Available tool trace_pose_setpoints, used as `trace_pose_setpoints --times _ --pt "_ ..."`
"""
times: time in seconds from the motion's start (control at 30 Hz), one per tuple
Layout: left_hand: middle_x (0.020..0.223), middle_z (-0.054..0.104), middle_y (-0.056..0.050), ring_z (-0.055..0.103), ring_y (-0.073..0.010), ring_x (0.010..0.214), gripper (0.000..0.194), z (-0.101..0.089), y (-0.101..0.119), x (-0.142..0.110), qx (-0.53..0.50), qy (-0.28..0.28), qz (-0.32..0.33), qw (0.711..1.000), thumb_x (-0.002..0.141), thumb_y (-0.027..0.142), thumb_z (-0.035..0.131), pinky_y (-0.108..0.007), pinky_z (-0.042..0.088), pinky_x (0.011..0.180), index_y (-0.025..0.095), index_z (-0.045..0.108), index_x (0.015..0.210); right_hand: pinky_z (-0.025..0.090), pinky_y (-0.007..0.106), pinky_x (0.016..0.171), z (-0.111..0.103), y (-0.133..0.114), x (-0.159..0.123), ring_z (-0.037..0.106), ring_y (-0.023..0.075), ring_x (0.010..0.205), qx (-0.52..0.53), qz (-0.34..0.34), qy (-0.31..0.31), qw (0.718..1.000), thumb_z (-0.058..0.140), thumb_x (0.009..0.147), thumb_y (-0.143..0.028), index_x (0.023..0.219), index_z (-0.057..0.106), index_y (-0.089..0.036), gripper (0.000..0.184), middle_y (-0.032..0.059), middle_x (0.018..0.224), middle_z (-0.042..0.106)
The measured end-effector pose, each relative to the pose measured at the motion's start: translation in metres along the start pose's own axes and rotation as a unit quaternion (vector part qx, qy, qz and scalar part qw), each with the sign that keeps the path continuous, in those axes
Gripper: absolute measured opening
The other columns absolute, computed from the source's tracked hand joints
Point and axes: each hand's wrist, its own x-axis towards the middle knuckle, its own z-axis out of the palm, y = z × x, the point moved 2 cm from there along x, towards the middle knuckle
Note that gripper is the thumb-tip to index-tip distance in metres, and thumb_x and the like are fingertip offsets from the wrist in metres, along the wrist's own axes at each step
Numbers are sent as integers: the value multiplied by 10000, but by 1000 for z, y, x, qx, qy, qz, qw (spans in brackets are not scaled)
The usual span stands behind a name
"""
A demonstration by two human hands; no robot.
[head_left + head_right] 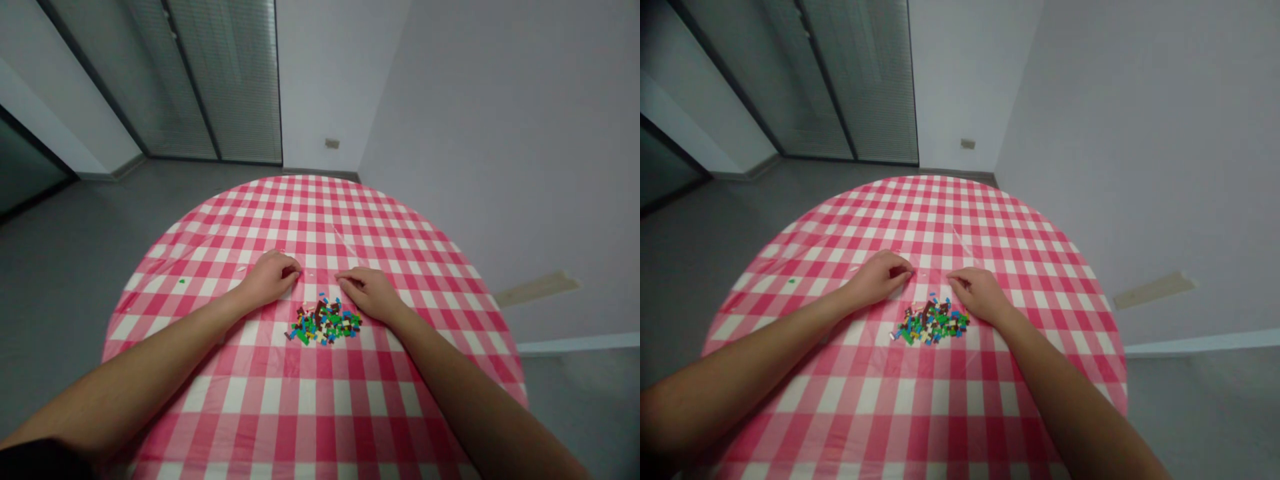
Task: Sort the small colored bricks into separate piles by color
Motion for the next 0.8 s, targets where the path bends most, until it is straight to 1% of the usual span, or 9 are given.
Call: trace_pose_setpoints --times 0.27,0.43,0.57,0.63,0.73,0.8 --pt "837 733 -50 620 -211 814 165 1 -4 1 51 12 -8 999 861 201 572 -403 428 848 204 737 856 490 308 721 2 -9 -2 667 199 811 -33 -30 -8 999 534 925 -261 977 747 -207 226 66 897 749" --pt "836 725 -47 607 -202 817 178 2 -6 1 38 11 3 999 868 193 573 -395 431 848 216 749 860 463 297 696 5 -12 -2 648 193 787 -47 -42 -28 998 554 923 -247 946 748 -206 200 65 853 727" --pt "840 714 -44 597 -207 831 160 0 -3 1 20 16 -6 1000 889 223 582 -399 428 851 212 741 880 463 300 711 8 -12 -1 650 201 819 -69 -55 -38 995 553 932 -242 959 748 -203 201 73 881 729" --pt "883 719 -45 600 -209 861 179 -1 -2 2 10 24 -3 1000 922 230 553 -403 424 869 207 730 916 464 300 713 6 -13 -2 651 200 820 -77 -57 -42 995 546 938 -242 965 749 -204 208 74 886 731" --pt "927 720 -55 602 -210 883 193 -3 -2 2 -1 37 2 999 950 218 524 -400 423 879 191 714 943 473 302 712 -2 -13 -5 656 199 814 -78 -44 -44 995 546 934 -245 966 751 -206 211 73 893 737" --pt "928 706 -57 590 -213 894 182 -2 0 0 5 31 25 999 953 238 536 -390 426 868 195 712 971 482 304 714 -9 -10 -7 666 201 815 -74 -32 -47 996 557 919 -240 960 752 -205 202 71 906 747"
